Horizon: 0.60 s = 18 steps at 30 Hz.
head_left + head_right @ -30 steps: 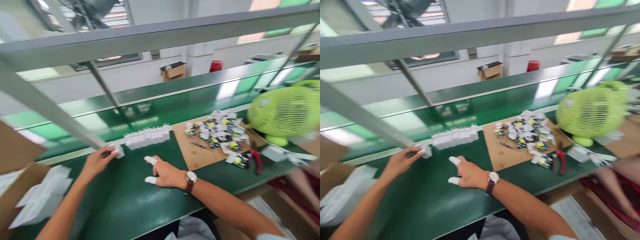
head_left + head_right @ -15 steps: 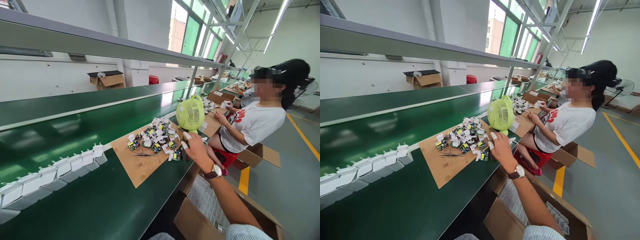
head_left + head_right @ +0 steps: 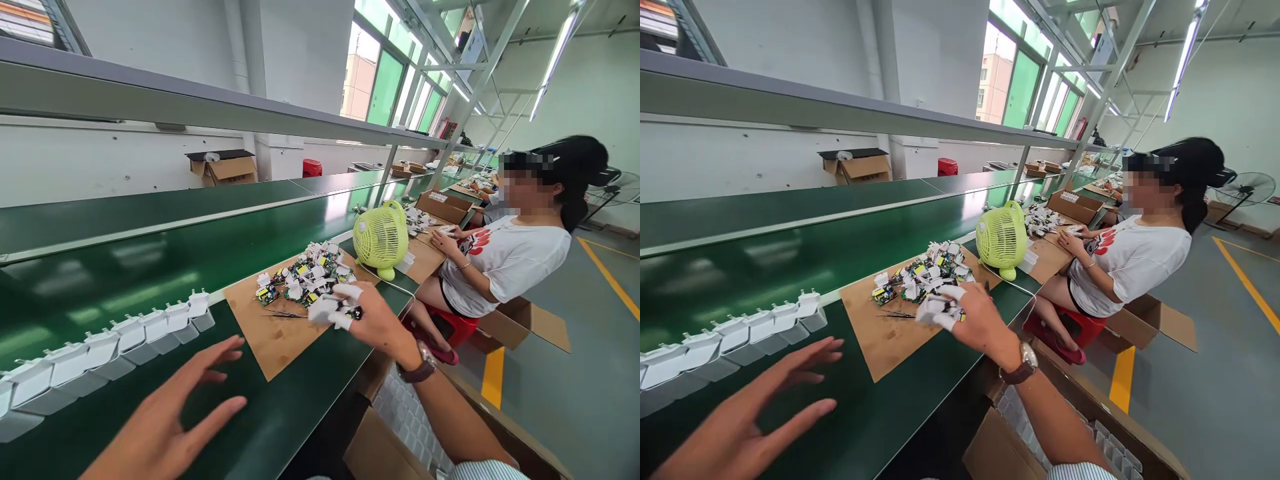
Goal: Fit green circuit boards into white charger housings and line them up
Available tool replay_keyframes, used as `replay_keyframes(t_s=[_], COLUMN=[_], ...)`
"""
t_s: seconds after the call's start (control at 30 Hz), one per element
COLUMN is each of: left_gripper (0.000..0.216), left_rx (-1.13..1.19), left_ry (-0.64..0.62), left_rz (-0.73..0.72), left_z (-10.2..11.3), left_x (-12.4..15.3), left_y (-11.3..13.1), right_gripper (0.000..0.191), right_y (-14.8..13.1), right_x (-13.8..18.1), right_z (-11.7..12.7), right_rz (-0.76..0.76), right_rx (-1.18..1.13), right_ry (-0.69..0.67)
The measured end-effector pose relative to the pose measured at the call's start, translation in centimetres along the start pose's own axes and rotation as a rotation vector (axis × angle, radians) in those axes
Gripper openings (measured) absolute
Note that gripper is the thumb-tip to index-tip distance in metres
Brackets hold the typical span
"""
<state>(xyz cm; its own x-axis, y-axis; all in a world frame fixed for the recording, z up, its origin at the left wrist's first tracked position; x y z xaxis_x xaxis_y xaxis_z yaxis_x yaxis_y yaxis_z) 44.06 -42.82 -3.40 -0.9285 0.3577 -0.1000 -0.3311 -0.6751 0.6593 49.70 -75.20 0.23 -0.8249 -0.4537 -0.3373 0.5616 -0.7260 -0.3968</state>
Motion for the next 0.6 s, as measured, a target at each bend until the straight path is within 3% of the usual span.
replay_keyframes(t_s=[0.03,0.1,0.17,0.2,0.23,0.3,0.4,0.5,0.6], left_gripper=[0.080,0.077,0.059,0.052,0.050,0.053,0.060,0.062,0.048], left_rx=[0.025,0.090,0.164,0.204,0.244,0.316,0.354,0.310,0.265], left_ry=[-0.029,-0.037,-0.036,-0.043,-0.045,-0.019,0.077,0.119,0.090], left_rz=[-0.055,-0.146,-0.137,-0.090,-0.019,0.152,0.364,0.409,0.292], left_z=[-1.4,-3.2,-3.8,-3.7,-3.4,-2.3,-0.9,-0.8,-1.6], left_x=[-1.0,-2.4,-2.8,-2.6,-2.1,-0.4,2.6,4.4,5.1], left_y=[1.4,3.4,3.8,3.4,2.8,1.2,-1.0,-1.6,-0.9], right_gripper=[0.038,0.041,0.043,0.042,0.041,0.037,0.028,0.022,0.028], right_y=[-2.4,-6.3,-7.8,-7.3,-5.9,-1.3,6.2,10.3,12.2], right_x=[-0.5,-1.0,-0.9,-0.9,-0.8,-0.4,1.2,2.4,3.3], right_z=[-0.9,-2.7,-3.4,-3.3,-2.9,-2.1,-1.6,-2.0,-2.9], right_rz=[0.115,0.311,0.404,0.369,0.270,-0.077,-0.596,-0.734,-0.753], right_rx=[-0.071,-0.173,-0.235,-0.240,-0.214,-0.058,0.310,0.374,0.349], right_ry=[-0.022,-0.094,-0.125,-0.112,-0.088,-0.070,-0.276,-0.398,-0.487])
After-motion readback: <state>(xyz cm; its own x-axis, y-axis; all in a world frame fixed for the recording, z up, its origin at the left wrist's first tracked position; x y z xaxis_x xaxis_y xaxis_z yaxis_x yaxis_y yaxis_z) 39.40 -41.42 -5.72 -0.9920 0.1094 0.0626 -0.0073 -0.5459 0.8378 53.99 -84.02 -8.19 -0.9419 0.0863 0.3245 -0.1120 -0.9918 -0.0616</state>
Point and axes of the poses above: each hand's wrist, its own x-axis away from the middle knuckle, its own z-axis out of the back of the hand, y = z × x, the point moved 5 cm from there along -x, towards the middle knuckle, and after that the axes turned 12 degrees about -y, right-handed, at the moved point
